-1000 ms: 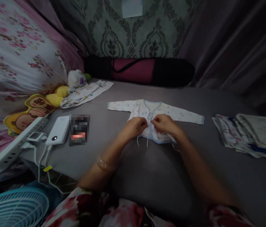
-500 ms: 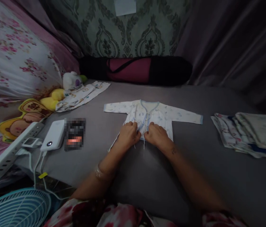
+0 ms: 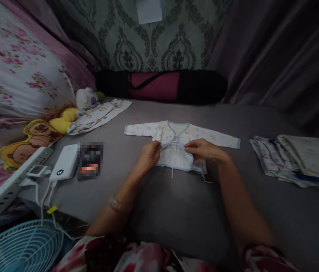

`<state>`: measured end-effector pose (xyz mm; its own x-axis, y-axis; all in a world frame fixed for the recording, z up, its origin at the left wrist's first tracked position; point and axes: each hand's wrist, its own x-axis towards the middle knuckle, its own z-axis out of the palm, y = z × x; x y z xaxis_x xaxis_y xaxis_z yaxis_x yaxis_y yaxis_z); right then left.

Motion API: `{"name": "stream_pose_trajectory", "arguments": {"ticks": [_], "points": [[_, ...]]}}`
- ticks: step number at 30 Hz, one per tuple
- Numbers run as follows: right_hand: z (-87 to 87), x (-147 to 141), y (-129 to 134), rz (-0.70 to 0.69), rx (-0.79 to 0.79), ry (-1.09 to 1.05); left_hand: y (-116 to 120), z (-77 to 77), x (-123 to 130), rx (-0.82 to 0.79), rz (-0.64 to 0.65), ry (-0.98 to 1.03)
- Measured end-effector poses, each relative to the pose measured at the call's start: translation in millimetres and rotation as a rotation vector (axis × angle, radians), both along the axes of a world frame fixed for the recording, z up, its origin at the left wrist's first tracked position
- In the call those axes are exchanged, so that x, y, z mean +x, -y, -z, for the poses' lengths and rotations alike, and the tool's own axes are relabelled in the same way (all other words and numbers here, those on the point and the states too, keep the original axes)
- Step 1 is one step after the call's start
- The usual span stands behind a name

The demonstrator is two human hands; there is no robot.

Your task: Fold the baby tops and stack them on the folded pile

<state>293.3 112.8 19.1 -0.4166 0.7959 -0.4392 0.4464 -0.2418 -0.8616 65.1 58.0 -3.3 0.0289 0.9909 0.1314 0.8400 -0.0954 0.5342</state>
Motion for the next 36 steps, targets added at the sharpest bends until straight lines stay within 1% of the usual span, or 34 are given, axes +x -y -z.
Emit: {"name": "stream_pose_trajectory", "arguments": {"ticks": [2, 4, 6, 9, 12, 15, 19, 23, 25, 26, 28, 30, 31, 32, 34, 35, 36], "points": [[-1.8, 5, -2, 0.079, -0.084, -0.171, -1, -5.5, 5, -0.063, -0.003, 0.089], [-3.8, 6, -2, 0.127, -0.155, -0.289, -3, -10.9, 13, -0.114, -0.015, 0.123], [-6.5, 4, -1, 0.154, -0.195, -0.367, -4, -16.3, 20, -0.136, -0.027, 0.085], [-12.3, 0, 1, 0.174, -0.206, -0.427, -4, -23.8, 30, -0.155, -0.028, -0.033], [-16.9, -5, 3, 0.199, -0.181, -0.436, -1, -26.4, 39, -0.184, 0.016, -0.106], [-17.4, -13, 7, 0.207, -0.153, -0.409, 3, -20.3, 50, -0.192, 0.081, -0.143], [-14.1, -30, 13, 0.208, -0.056, -0.289, 12, -8.5, 63, -0.202, 0.144, -0.256], [-7.1, -44, 19, 0.183, 0.061, -0.136, 34, -8.1, 70, -0.149, 0.215, -0.39], [-1.0, -49, 20, 0.169, 0.079, -0.082, 48, -10.1, 68, -0.107, 0.282, -0.391], [2.4, -50, 21, 0.157, 0.078, -0.067, 56, -10.8, 65, -0.075, 0.336, -0.37], [7.3, -50, 21, 0.109, 0.072, -0.048, 68, -11.6, 56, -0.006, 0.462, -0.291], [7.1, -48, 21, 0.033, 0.065, -0.036, 74, -11.2, 43, 0.04, 0.534, -0.18], [4.6, -45, 20, 0.002, 0.063, -0.035, 74, -10.3, 35, 0.048, 0.53, -0.129], [0.7, -40, 20, -0.014, 0.065, -0.037, 74, -8.9, 26, 0.058, 0.487, -0.088], [-8.5, -26, 18, 0.014, 0.099, -0.039, 69, -3.4, 5, 0.091, 0.336, -0.057], [-12.1, -17, 18, 0.053, 0.136, -0.028, 66, 0.7, -6, 0.126, 0.236, -0.063], [-13.8, -6, 18, 0.097, 0.185, -0.003, 64, 5.6, -17, 0.15, 0.166, -0.081]]}}
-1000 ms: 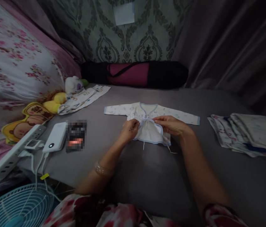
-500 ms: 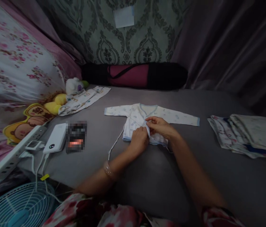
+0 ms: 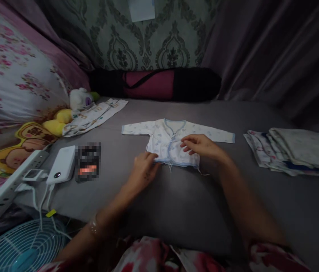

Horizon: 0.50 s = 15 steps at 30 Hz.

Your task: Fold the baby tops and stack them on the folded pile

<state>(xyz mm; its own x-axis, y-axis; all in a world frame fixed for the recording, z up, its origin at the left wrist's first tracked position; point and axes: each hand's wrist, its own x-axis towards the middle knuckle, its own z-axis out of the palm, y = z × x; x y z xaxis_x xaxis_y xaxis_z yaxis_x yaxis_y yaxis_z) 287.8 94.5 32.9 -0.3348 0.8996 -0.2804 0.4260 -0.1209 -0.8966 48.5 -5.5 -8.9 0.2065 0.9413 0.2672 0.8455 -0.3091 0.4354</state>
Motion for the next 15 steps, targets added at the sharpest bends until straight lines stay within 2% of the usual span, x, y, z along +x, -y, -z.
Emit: {"name": "stream_pose_trajectory", "arguments": {"ticks": [2, 4, 7, 11, 15], "points": [[3.5, 24, 4, 0.071, 0.108, 0.09, -4, 10.8, -20, 0.015, -0.056, 0.004], [15.2, 46, 14, 0.077, 0.178, 0.231, -7, 20.2, -33, -0.03, -0.065, 0.034], [35.4, 66, 33, 0.042, 0.166, 0.479, -10, 26.6, -38, -0.132, -0.09, 0.071], [44.7, 60, 52, 0.109, 0.187, 0.66, -15, 23.3, -28, -0.164, -0.129, 0.096], [44.9, 40, 54, 0.106, 0.197, 0.719, -20, 19.6, -21, -0.173, -0.113, 0.073]]}}
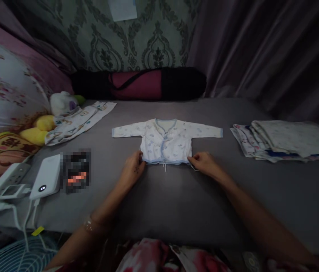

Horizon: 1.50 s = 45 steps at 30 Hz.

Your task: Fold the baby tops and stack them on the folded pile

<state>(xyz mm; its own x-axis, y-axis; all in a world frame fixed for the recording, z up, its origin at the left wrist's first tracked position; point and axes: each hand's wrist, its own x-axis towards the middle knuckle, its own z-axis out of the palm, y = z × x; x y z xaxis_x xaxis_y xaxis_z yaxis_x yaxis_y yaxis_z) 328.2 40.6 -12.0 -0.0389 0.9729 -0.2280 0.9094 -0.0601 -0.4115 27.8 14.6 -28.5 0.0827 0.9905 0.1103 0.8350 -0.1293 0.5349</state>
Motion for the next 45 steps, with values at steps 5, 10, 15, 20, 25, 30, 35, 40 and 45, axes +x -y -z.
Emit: {"name": "stream_pose_trajectory", "arguments": {"ticks": [5, 10, 15, 20, 25, 30, 35, 40, 45], "points": [[3.5, -6, -4, 0.017, -0.047, -0.023, 0, -1.9, -2, -0.002, 0.044, -0.029], [-2.9, 12, -7, 0.02, -0.083, 0.0, 3, -11.4, -9, 0.001, 0.103, -0.148], [-11.2, 19, -8, 0.015, -0.105, 0.082, -2, -18.5, -18, -0.049, 0.197, -0.252], [-10.4, 16, -7, -0.006, -0.091, 0.131, -7, -15.9, -29, -0.09, 0.27, -0.245], [-20.8, 22, -8, -0.043, -0.104, 0.13, -8, -27.1, -39, -0.09, 0.395, -0.277], [-40.6, 8, -29, -0.07, 0.071, 0.077, -22, -58.1, -19, -0.108, 0.405, -0.178], [-48.3, -35, -68, -0.099, 0.122, -0.234, -66, -78.5, 33, -0.016, 0.306, 0.022], [-39.6, -73, -104, 0.082, 0.106, -0.489, -115, -69.7, 75, -0.052, 0.091, 0.196], [-16.5, -88, -122, 0.222, 0.031, -0.473, -136, -39.8, 91, -0.134, -0.079, 0.138]]}}
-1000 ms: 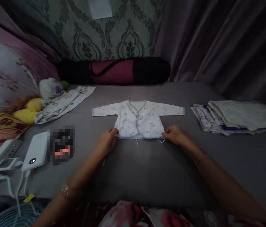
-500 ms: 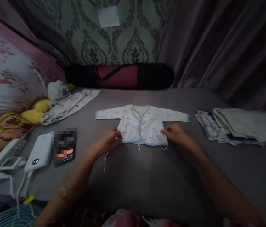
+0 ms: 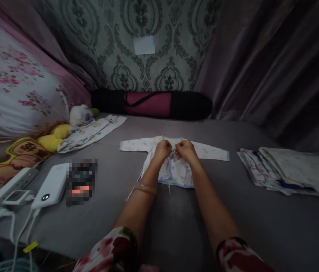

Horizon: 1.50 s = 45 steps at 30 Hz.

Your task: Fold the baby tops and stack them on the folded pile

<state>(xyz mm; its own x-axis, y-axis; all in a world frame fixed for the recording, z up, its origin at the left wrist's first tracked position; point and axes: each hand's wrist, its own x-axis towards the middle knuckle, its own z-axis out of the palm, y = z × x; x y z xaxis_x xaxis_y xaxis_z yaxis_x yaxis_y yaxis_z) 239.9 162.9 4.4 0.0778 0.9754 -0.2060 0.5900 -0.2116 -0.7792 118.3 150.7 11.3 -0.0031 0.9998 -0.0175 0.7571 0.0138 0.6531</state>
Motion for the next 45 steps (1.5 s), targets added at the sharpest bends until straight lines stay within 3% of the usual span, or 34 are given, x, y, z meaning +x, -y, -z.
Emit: {"name": "stream_pose_trajectory", "arguments": {"ticks": [6, 10, 17, 20, 25, 30, 35, 40, 45], "points": [[15.9, 1, -3, 0.006, -0.044, 0.169, -2, 25.8, 2, -0.061, -0.148, -0.099], [13.4, -3, -6, 0.045, -0.048, 0.383, -7, 28.0, 5, -0.087, -0.213, -0.123], [9.5, -6, -5, 0.054, -0.024, 0.404, -11, 26.9, 7, -0.129, -0.236, -0.135], [10.1, 0, -8, 0.033, -0.075, 0.296, -10, 26.4, 7, -0.127, -0.224, -0.144], [8.8, 9, -12, 0.026, -0.265, -0.102, -11, 25.9, 7, -0.138, -0.232, -0.14], [-0.8, 12, -9, 0.038, -0.266, -0.254, -15, 22.8, 3, -0.141, -0.193, -0.054], [-7.2, 19, -8, 0.039, -0.244, -0.409, -21, 28.8, 1, -0.081, -0.162, 0.221], [-3.7, 22, -11, 0.016, -0.243, -0.533, -21, 30.4, 4, -0.267, -0.161, 0.649], [2.4, 18, -12, 0.032, -0.261, -0.565, -20, 24.9, 5, -0.375, -0.226, 0.713]]}}
